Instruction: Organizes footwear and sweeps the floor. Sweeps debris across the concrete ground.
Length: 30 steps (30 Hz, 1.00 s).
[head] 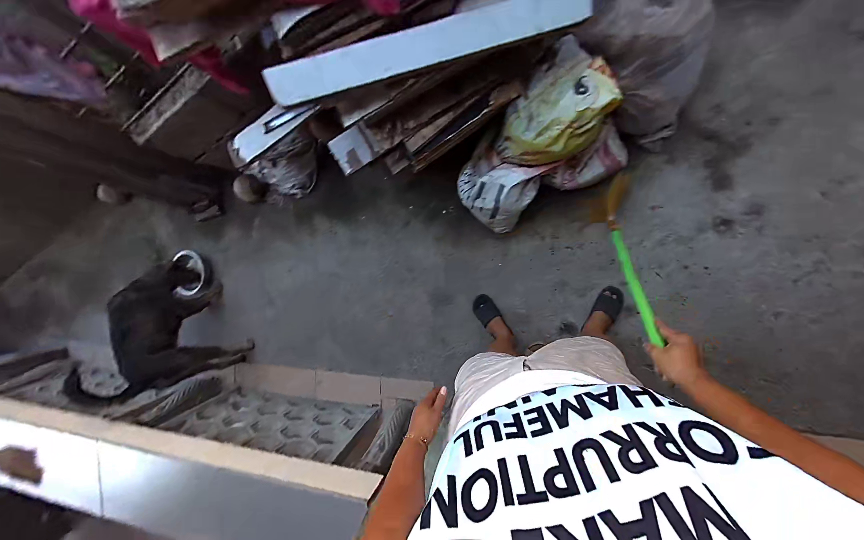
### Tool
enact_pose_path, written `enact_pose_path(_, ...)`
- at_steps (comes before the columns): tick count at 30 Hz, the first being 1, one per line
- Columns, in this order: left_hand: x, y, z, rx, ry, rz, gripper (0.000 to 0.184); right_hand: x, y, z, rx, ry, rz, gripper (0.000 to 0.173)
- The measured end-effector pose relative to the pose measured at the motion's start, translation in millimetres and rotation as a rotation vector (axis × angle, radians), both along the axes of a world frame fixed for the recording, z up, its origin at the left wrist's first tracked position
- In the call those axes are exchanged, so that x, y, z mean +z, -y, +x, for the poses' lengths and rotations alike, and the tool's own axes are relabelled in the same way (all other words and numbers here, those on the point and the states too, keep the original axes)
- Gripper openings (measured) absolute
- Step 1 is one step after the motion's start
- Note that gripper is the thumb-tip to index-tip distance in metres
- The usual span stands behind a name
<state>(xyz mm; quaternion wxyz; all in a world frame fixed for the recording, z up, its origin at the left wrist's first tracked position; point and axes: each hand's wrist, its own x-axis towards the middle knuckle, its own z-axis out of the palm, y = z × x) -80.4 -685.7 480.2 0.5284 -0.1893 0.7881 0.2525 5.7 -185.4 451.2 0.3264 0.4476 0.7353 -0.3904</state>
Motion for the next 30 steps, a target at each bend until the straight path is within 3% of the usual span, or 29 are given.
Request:
enact_pose_path(3,0,-46,-5,-0.066,-0.009,0.025,0.052,15,-13,33,0.212,0.001,-0.224,0.058)
enact_pose_path(7,7,-116,-13,-0.162,-0.014,0.019,0.050,-29,-59,25,0.247,0.213,-0.398,0.054)
enact_pose_path(12,27,-191,-16,-0.241,-0.076,0.021,0.048,-63,-178,10,0.233,0.193,-0.133,0.030)
enact_pose_path(17,36,-241,-4,-0.379,-0.091,-0.003,0.046,-58,-293,26,-0.032,0.044,0.134,0.039)
enact_pose_path(19,35,-253,-3,-0.462,-0.087,-0.016,0.046,-49,-300,49,-0.048,-0.015,0.152,0.048)
enact_pose_path(23,38,-276,-9,-0.509,-0.119,-0.011,0.045,-15,-260,124,0.021,-0.098,0.001,0.059)
enact_pose_path(26,25,-281,-19,-0.538,-0.145,-0.010,0.047,-15,-253,167,0.105,-0.048,-0.167,0.055)
enact_pose_path(30,13,-291,-44,-0.638,-0.134,-0.008,0.047,-29,-299,160,0.065,0.149,-0.213,0.036)
